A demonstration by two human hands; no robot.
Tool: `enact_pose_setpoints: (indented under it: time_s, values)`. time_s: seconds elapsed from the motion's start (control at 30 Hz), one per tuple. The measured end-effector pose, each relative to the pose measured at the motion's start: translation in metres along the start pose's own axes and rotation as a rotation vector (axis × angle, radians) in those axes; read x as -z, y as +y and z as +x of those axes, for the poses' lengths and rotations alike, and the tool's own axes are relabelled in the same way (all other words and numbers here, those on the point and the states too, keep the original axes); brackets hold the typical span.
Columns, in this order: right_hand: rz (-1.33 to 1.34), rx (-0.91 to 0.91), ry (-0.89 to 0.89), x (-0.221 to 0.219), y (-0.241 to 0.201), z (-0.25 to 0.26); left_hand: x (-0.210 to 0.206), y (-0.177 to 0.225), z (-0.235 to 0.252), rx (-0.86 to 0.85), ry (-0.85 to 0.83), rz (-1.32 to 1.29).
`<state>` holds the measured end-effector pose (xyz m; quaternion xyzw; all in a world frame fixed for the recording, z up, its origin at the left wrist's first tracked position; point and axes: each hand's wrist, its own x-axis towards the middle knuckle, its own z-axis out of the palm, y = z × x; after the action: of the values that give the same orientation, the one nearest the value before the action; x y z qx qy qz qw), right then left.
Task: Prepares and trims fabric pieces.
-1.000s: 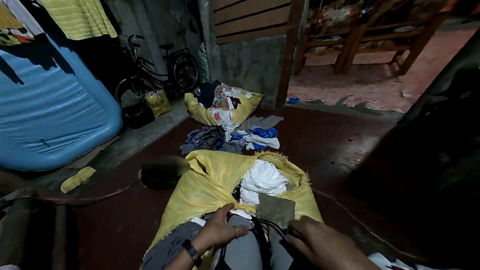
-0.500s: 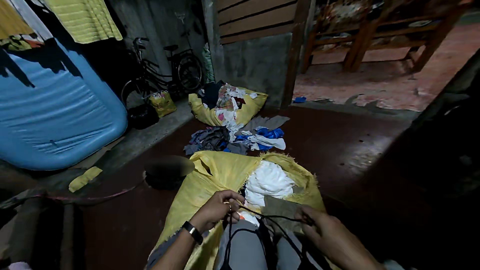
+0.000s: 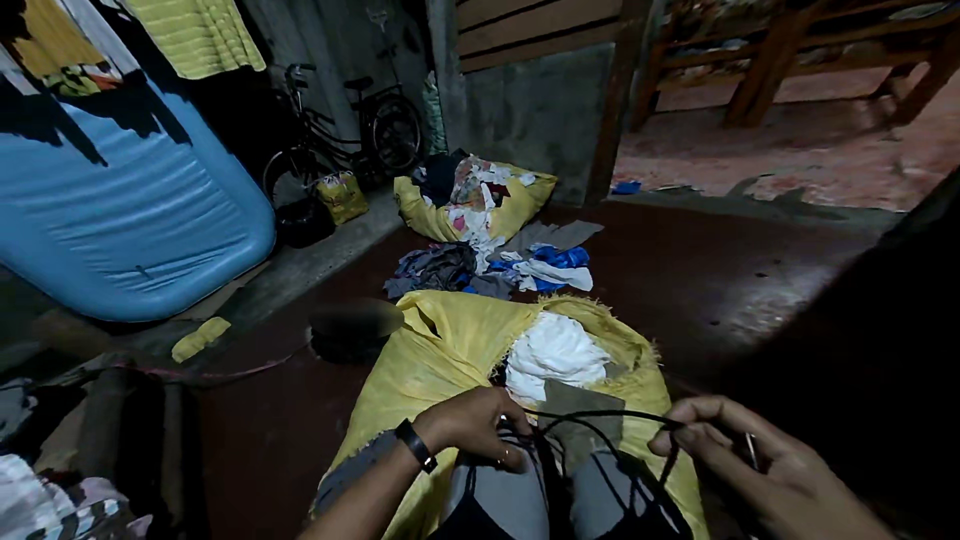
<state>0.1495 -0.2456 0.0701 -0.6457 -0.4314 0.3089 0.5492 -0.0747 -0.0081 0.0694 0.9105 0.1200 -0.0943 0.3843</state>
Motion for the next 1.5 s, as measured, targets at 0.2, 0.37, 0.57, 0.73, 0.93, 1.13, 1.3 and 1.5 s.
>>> enact_pose_setpoints:
  time_s: [0.2,0.37,0.57,0.73,0.93,1.13,1.3,1.5]
  values:
    - [-0.022,-0.016,0.061,-0.004,0.002,-0.003,0.007,-0.003,-0.012,-0.002,0.102,-0.179]
    - [-0.024,-0.019,0.053,-0.001,0.006,-0.006,0.014,-0.001,-0.027,-0.075,0.185,-0.305]
    - [-0.018,0.015,0.057,-0.008,0.006,-0.008,0.008,0.002,-0.034,-0.096,0.145,-0.661]
    - [-0.229,0.122,0.112,-0.020,0.023,-0.008,-0.005,-0.009,-0.030,-0.023,0.241,-0.660]
    - [-0.496,0.171,0.001,-0.039,0.026,-0.020,-0.020,-0.014,-0.024,0.118,0.185,-0.753]
    - [-0.629,0.076,0.024,-0.069,-0.002,-0.038,-0.025,-0.011,-0.016,0.081,0.196,-0.752]
    - [-0.696,0.294,0.103,-0.090,0.001,-0.013,-0.029,-0.004,-0.013,0.043,0.173,-0.712]
    - [-0.524,0.357,-0.108,-0.108,0.007,0.034,-0.022,0.004,-0.023,-0.053,0.102,-0.534]
